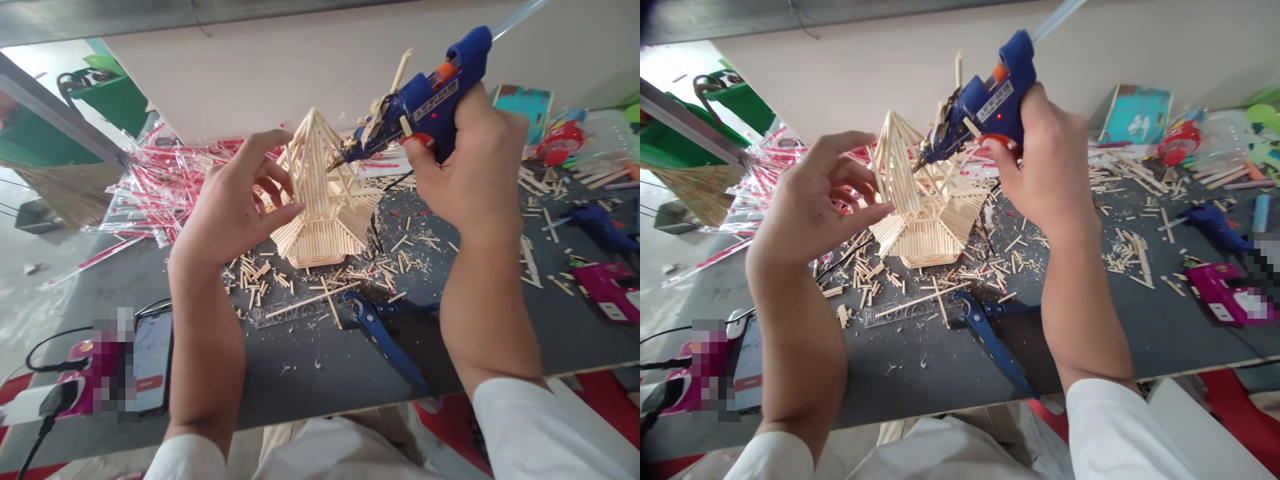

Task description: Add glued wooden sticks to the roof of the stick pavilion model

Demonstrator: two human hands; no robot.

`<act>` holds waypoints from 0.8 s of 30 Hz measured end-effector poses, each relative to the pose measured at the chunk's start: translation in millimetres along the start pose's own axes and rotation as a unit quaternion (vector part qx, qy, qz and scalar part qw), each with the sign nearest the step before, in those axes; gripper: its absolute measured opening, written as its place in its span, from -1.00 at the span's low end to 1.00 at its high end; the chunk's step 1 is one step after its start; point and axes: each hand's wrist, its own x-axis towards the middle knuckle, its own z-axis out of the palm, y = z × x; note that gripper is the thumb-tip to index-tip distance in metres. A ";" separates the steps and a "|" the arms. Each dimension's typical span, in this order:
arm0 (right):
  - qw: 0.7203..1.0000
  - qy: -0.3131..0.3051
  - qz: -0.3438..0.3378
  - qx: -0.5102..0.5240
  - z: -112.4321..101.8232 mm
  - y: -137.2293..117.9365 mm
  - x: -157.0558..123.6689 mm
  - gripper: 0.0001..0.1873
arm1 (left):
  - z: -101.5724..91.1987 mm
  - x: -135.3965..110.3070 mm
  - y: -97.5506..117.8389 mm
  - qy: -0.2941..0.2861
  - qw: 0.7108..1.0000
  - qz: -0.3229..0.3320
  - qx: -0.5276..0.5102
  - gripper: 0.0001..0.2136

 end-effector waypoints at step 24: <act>0.999 0.032 0.021 0.026 -1.1 -6.9 1.1 -0.50 | -0.6 -0.4 1.0 -0.002 1.000 0.006 -0.013 -0.32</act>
